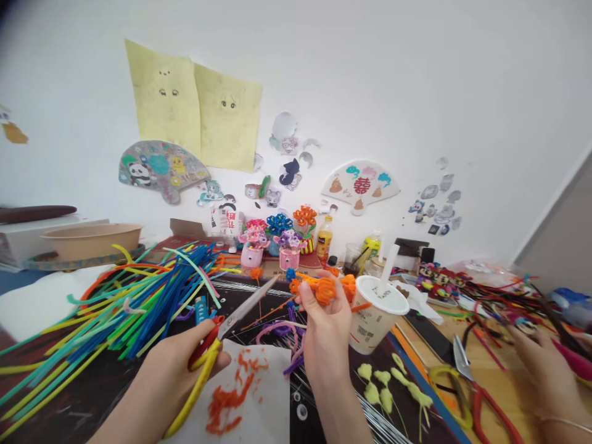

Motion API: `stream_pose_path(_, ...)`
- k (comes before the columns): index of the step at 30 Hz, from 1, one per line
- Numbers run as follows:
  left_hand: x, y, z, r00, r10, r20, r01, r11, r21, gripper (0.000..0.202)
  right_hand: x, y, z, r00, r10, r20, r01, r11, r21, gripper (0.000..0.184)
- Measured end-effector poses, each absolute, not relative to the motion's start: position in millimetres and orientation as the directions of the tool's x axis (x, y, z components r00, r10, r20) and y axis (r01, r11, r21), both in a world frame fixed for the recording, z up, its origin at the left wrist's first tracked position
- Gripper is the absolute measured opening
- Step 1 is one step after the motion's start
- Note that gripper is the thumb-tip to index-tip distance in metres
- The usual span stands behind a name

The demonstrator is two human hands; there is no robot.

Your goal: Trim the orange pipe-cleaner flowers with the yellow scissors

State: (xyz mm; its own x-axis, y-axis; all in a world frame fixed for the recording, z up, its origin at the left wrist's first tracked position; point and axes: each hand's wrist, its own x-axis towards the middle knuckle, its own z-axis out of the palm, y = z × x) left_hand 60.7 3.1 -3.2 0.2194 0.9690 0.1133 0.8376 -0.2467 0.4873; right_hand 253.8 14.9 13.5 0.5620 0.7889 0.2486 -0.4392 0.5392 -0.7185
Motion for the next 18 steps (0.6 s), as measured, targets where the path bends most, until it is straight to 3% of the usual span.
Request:
stream_pose_path(3, 59.7, 2.6, -2.0, 0.179, 0.975, 0.133, 0.824, -0.222, 0.521, 0.012, 253.7, 15.5, 11.8, 0.563, 0.791, 0.241, -0.437, 0.532, -0.725, 0.051)
stream_pose_path(7, 57.7, 1.9, -1.7, 0.136, 0.977, 0.163, 0.833, -0.202, 0.515, 0.022, 254.4, 15.4, 10.7, 0.551, 0.788, 0.276, -0.403, 0.541, -0.738, 0.057)
stream_pose_path(18, 57.3, -0.4, -1.2, 0.147, 0.982, 0.117, 0.833, -0.187, 0.521, 0.024, 256.5, 17.4, 9.2, 0.63, 0.714, 0.306, -0.284, 0.579, -0.764, 0.034)
